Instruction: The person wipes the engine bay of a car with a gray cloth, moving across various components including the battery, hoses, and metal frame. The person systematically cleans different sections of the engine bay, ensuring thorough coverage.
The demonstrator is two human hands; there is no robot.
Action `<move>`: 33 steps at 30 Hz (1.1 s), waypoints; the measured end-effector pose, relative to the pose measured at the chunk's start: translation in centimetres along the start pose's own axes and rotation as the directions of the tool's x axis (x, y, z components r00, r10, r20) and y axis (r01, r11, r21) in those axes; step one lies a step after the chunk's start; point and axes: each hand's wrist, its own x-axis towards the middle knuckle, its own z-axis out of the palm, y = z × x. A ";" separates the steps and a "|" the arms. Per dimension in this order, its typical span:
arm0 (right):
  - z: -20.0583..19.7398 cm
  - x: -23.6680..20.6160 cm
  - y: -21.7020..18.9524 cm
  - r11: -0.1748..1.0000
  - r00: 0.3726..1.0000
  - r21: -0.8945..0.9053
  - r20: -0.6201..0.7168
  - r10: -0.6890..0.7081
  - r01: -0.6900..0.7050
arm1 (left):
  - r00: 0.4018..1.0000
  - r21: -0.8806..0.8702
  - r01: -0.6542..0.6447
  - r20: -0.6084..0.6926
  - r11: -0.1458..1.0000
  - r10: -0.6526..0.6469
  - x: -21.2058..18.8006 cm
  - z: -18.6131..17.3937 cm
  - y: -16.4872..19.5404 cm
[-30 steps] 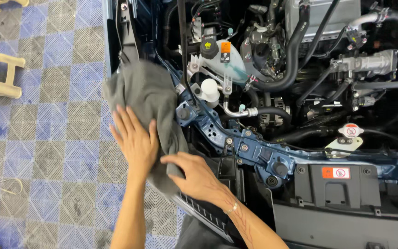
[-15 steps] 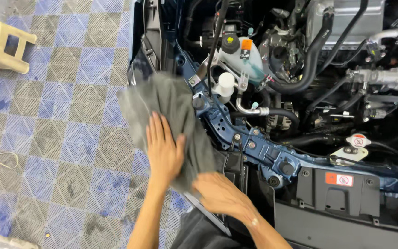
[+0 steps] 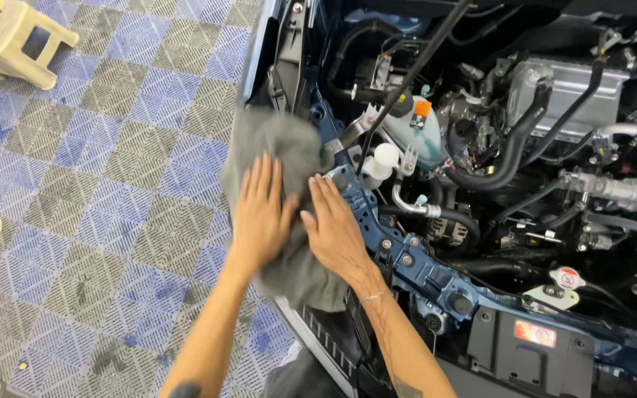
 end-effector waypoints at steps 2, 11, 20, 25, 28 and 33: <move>1.9 0.5 0.4 0.983 0.992 -0.139 0.061 -0.112 0.119 | 0.989 -0.049 0.051 -0.135 0.997 -0.057 -5.8 -0.5 2.1; 8.0 12.8 -0.4 0.931 0.981 -0.310 0.080 -0.177 0.193 | 0.804 -0.404 0.375 -0.306 0.834 -0.510 -5.4 -1.9 0.9; 7.3 6.8 -2.1 0.943 0.997 -0.328 0.073 -0.024 0.047 | 0.794 -0.532 0.476 -0.081 0.700 -0.602 -6.0 0.7 -2.4; 8.1 14.6 -0.1 0.915 0.997 -0.399 0.055 -0.047 0.065 | 0.759 -0.587 0.537 0.023 0.606 -0.650 -4.3 3.0 -6.7; 9.5 17.5 -0.4 0.905 0.998 -0.423 -0.002 -0.061 0.054 | 0.730 -0.665 0.570 0.139 0.482 -0.669 -2.7 3.4 -8.7; 8.0 8.3 -1.3 0.897 1.000 -0.441 0.013 -0.020 0.023 | 0.762 -0.491 0.548 -0.042 0.677 -0.647 -4.4 -0.7 -6.9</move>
